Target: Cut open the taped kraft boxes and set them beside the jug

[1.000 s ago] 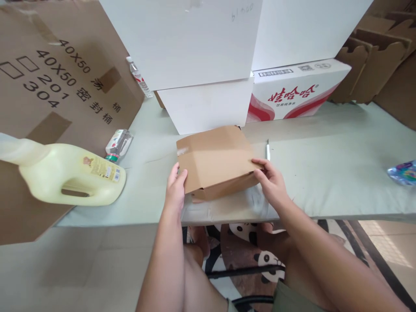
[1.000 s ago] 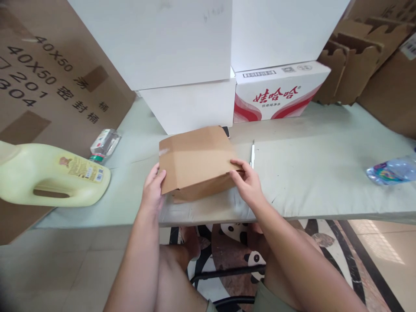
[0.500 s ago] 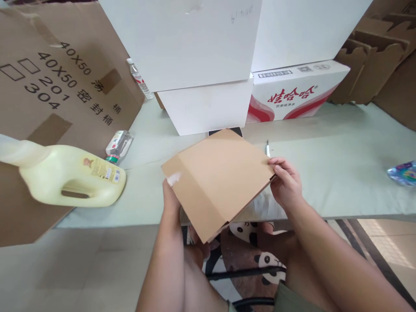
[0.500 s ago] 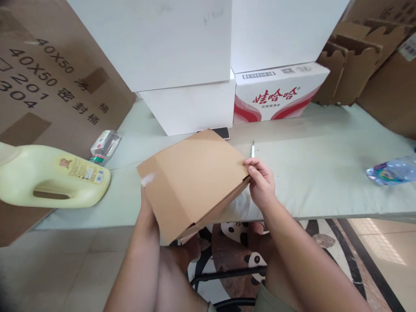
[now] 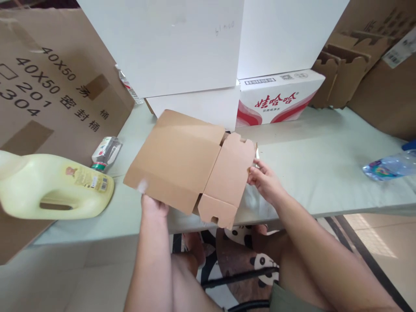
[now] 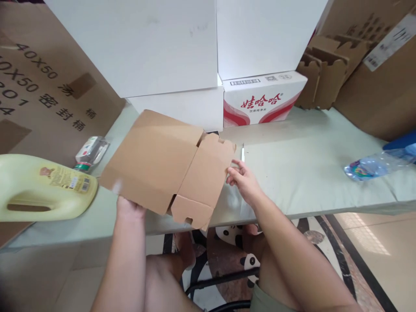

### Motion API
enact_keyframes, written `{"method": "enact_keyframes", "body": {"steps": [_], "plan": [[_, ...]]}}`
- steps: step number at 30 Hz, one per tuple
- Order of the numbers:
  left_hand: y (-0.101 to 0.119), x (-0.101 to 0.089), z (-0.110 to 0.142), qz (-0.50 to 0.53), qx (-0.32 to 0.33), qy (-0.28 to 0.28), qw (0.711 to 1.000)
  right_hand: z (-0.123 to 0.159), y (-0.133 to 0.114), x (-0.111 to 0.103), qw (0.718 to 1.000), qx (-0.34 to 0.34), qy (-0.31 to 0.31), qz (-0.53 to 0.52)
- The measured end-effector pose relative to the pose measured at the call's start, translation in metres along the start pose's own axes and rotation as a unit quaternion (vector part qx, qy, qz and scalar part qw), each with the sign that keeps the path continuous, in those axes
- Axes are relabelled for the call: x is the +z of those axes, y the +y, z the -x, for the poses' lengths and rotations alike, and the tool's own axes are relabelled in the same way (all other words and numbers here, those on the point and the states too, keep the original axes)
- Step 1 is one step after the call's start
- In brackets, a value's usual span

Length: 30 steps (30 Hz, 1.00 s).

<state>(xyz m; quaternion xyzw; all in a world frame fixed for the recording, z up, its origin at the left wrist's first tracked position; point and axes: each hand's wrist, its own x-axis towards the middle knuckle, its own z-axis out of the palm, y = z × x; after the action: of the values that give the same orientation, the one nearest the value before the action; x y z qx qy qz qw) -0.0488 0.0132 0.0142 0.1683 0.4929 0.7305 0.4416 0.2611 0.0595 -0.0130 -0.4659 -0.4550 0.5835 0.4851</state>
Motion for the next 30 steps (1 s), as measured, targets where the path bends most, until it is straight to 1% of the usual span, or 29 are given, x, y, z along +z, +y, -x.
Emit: {"method": "enact_keyframes", "body": {"steps": [1, 2, 3, 6, 8, 10, 12, 13, 15, 16, 18, 20, 22, 23, 24, 26, 27, 28, 30], "plan": [[-0.001, 0.002, 0.000, -0.001, -0.001, 0.007, 1.000, 0.002, -0.001, 0.001, 0.999, 0.025, -0.032, -0.017], [-0.002, 0.003, 0.001, -0.008, -0.002, 0.011, 1.000, 0.005, -0.002, 0.002, 0.998, 0.038, -0.051, -0.023], [-0.003, 0.005, 0.002, -0.019, -0.002, 0.008, 1.000, 0.007, -0.003, 0.003, 0.997, 0.045, -0.056, -0.029], [-0.007, 0.006, 0.005, -0.055, 0.004, -0.026, 0.998, 0.014, -0.007, 0.004, 0.996, 0.057, -0.022, -0.060], [-0.008, 0.003, 0.008, -0.071, -0.004, -0.055, 0.996, 0.017, -0.009, 0.004, 0.995, 0.061, 0.005, -0.074], [-0.006, -0.001, 0.011, -0.087, -0.026, -0.102, 0.991, 0.020, -0.012, 0.002, 0.996, 0.055, 0.025, -0.072], [-0.001, -0.004, 0.014, -0.118, -0.054, -0.179, 0.975, 0.024, -0.017, -0.003, 0.995, 0.050, 0.044, -0.072], [0.002, -0.005, 0.017, -0.140, -0.069, -0.223, 0.962, 0.028, -0.020, -0.007, 0.995, 0.046, 0.056, -0.070], [0.008, -0.006, 0.020, -0.188, -0.096, -0.297, 0.931, 0.037, -0.029, -0.023, 0.994, 0.028, 0.088, -0.055], [0.010, -0.006, 0.021, -0.210, -0.106, -0.320, 0.918, 0.044, -0.035, -0.034, 0.993, 0.009, 0.112, -0.043], [0.014, -0.005, 0.022, -0.241, -0.115, -0.335, 0.903, 0.059, -0.052, -0.063, 0.984, -0.045, 0.172, -0.005], [0.014, -0.004, 0.022, -0.255, -0.110, -0.331, 0.902, 0.076, -0.074, -0.100, 0.969, -0.085, 0.228, 0.054], [0.013, -0.001, 0.021, -0.260, -0.103, -0.325, 0.903, 0.094, -0.099, -0.138, 0.941, -0.078, 0.282, 0.168], [0.012, 0.000, 0.021, -0.262, -0.102, -0.324, 0.903, 0.102, -0.112, -0.156, 0.908, -0.078, 0.331, 0.244], [0.011, 0.002, 0.020, -0.264, -0.101, -0.322, 0.904, 0.109, -0.125, -0.172, 0.867, -0.067, 0.383, 0.311], [0.009, 0.005, 0.020, -0.269, -0.102, -0.319, 0.903, 0.115, -0.150, -0.199, 0.786, -0.048, 0.469, 0.399], [0.007, 0.007, 0.021, -0.272, -0.103, -0.318, 0.902, 0.114, -0.162, -0.209, 0.754, -0.050, 0.493, 0.430], [0.006, 0.009, 0.021, -0.274, -0.105, -0.318, 0.901, 0.109, -0.173, -0.218, 0.728, -0.061, 0.507, 0.458], [0.002, 0.012, 0.021, -0.280, -0.110, -0.319, 0.899, 0.090, -0.195, -0.229, 0.685, -0.088, 0.513, 0.511]]}}
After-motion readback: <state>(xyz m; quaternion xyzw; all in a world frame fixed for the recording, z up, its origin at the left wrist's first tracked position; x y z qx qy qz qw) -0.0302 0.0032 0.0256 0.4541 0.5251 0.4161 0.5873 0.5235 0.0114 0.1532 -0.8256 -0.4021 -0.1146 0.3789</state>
